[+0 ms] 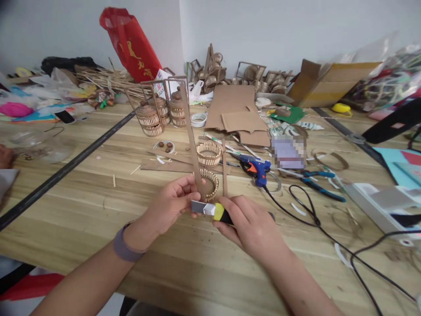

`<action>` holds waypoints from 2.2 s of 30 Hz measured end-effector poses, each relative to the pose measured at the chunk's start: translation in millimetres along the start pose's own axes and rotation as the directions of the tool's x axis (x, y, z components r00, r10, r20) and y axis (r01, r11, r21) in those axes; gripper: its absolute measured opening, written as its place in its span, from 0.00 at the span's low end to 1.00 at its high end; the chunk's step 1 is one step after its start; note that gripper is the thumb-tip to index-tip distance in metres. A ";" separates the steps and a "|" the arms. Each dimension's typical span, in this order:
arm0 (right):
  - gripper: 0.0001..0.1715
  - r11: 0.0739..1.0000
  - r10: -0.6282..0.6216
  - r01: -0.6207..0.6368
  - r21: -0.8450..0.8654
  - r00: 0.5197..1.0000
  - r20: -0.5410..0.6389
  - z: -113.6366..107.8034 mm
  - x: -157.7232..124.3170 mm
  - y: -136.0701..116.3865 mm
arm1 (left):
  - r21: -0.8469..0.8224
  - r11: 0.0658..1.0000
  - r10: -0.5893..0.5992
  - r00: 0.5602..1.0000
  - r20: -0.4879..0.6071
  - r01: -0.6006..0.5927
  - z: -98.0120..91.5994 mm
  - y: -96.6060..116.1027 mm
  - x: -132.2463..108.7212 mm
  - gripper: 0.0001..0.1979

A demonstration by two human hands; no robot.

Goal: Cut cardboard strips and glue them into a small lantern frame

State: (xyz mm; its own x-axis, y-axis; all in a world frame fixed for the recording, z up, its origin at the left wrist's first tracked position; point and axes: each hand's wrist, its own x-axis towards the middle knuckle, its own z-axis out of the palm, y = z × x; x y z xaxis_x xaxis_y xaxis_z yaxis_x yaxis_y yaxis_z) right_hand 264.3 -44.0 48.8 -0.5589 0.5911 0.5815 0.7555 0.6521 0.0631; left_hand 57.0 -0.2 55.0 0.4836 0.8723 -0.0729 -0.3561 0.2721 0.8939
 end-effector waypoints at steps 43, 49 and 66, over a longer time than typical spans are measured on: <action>0.16 1.000 -0.001 0.001 -0.009 1.000 -0.005 -7.6 2.0 -2.1 | 0.045 0.999 0.007 1.000 0.015 -0.007 4.9 -0.1 -3.8 0.15; 0.18 1.000 -0.003 0.003 -0.027 1.000 0.000 -7.6 1.1 -2.1 | 0.099 0.995 0.007 0.999 0.051 -0.013 4.3 -0.4 -4.5 0.17; 0.18 1.000 0.010 -0.010 0.018 1.000 -0.005 -5.6 -7.3 10.8 | 0.041 0.998 -0.052 0.995 0.081 0.049 1.2 1.5 -7.0 0.16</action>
State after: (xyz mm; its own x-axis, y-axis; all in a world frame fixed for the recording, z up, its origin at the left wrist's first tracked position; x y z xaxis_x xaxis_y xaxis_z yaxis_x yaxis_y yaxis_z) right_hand 278.4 -44.0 49.8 -0.5498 0.5950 0.5862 0.7544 0.6550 0.0428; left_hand 54.0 -6.4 57.4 0.5643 0.8213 -0.0835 -0.2992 0.2977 0.9066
